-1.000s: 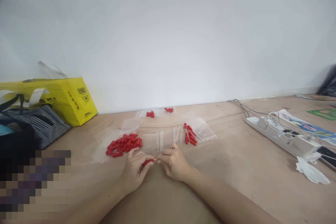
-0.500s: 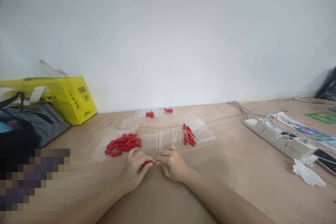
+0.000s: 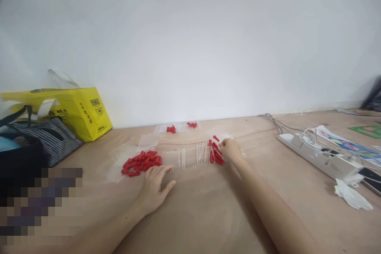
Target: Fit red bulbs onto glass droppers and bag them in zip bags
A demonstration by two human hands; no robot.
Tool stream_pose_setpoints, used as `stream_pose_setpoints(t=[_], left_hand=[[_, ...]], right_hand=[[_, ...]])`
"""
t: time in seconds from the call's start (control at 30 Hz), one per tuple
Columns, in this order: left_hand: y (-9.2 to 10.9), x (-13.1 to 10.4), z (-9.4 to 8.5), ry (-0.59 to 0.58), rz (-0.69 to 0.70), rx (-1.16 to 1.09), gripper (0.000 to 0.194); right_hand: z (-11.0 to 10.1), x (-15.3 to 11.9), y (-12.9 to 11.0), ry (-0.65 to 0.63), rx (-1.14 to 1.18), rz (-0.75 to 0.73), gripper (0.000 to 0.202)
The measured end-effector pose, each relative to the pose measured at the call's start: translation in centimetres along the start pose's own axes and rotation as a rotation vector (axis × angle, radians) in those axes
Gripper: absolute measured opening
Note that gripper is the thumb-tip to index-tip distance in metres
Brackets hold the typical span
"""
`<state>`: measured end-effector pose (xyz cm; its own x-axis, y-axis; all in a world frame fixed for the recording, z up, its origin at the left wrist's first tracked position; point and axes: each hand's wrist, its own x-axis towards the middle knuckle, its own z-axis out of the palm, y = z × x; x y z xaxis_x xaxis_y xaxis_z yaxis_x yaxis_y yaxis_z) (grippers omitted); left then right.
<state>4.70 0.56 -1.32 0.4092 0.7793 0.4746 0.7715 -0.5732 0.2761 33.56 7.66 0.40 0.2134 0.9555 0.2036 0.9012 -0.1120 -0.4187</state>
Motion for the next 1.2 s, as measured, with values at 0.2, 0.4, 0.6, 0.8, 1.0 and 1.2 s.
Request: stream_pose_setpoints(t=[0.2, 0.4, 0.6, 0.8, 1.0, 1.2], left_hand=[[0.0, 0.2, 0.0, -0.034, 0.002, 0.012, 0.024], [-0.1, 0.1, 0.1, -0.02, -0.055, 0.052, 0.013], [0.0, 0.2, 0.2, -0.028, -0.063, 0.059, 0.01], [0.1, 0.3, 0.1, -0.052, -0.073, 0.045, 0.007], [0.1, 0.2, 0.0, -0.063, -0.076, 0.04, 0.006], [0.1, 0.2, 0.0, -0.074, -0.065, 0.034, 0.007]], right_hand=[[0.7, 0.9, 1.9, -0.073, -0.029, 0.059, 0.024], [-0.4, 0.9, 1.3, -0.135, -0.049, 0.07, 0.02], [-2.0, -0.1, 0.7, -0.32, -0.087, 0.048, 0.008], [-1.1, -0.3, 0.5, -0.409, -0.092, 0.059, 0.009], [-0.8, 0.5, 1.0, -0.37, -0.096, 0.076, 0.013], [-2.1, 1.3, 2.1, -0.287, -0.083, 0.089, 0.015]])
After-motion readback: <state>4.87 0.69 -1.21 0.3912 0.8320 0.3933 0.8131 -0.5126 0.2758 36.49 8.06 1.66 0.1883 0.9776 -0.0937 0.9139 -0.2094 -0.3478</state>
